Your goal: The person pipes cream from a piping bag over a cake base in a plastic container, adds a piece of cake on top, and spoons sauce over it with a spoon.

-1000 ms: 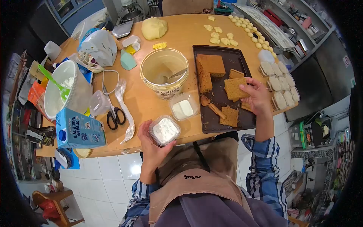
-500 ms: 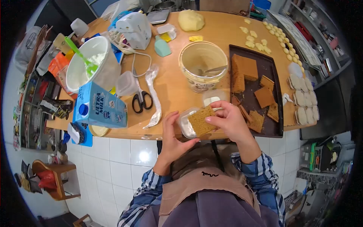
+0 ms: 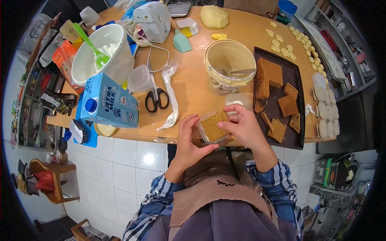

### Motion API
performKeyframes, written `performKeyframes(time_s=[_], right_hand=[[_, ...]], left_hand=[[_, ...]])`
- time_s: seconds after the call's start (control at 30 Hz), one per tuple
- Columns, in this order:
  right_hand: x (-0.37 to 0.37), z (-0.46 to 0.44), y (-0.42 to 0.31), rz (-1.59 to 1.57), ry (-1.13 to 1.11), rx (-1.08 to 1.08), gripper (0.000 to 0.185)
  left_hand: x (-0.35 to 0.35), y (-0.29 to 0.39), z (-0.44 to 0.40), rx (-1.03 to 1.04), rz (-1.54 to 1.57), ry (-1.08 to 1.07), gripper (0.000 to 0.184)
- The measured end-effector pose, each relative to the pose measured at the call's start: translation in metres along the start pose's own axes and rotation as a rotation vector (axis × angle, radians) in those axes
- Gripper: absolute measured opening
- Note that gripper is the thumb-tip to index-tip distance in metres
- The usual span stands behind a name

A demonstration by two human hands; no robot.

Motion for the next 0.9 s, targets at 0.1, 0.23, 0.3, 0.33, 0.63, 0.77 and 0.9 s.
performKeyframes(time_s=[0.1,0.23,0.3,0.33,0.63,0.77,0.9], right_hand=[[0.001,-0.001,0.002,0.001,0.007,-0.004,0.042],[0.005,0.001,-0.001,0.033,0.012,-0.017,0.039],[0.005,-0.002,0.003,0.065,0.033,-0.072,0.039],[0.005,-0.002,0.004,0.082,0.044,-0.099,0.039],[0.008,0.001,0.0,0.376,0.219,-0.174,0.042],[0.012,0.002,0.0,0.354,0.267,-0.287,0.043],[0.015,0.006,-0.003,0.43,0.329,-0.341,0.041]], left_hand=[[0.0,0.0,0.0,0.0,-0.013,-0.004,0.083],[0.002,-0.003,0.002,-0.004,0.005,0.006,0.08],[0.0,0.0,-0.001,0.009,-0.03,-0.012,0.078],[0.0,0.0,-0.001,0.01,-0.023,-0.009,0.077],[0.001,-0.002,0.0,0.001,-0.009,0.01,0.069],[0.002,-0.003,0.0,-0.008,0.002,0.026,0.065],[0.002,-0.004,0.001,-0.016,0.03,0.058,0.06]])
Point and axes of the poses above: each hand's wrist, its own z-axis away from the middle knuckle, its own x-axis out of the palm, y = z × x, the point moved 4 cm from there along -z, towards the middle knuckle, and after that the axes turned 14 degrees about x, right-handed, at the moved point
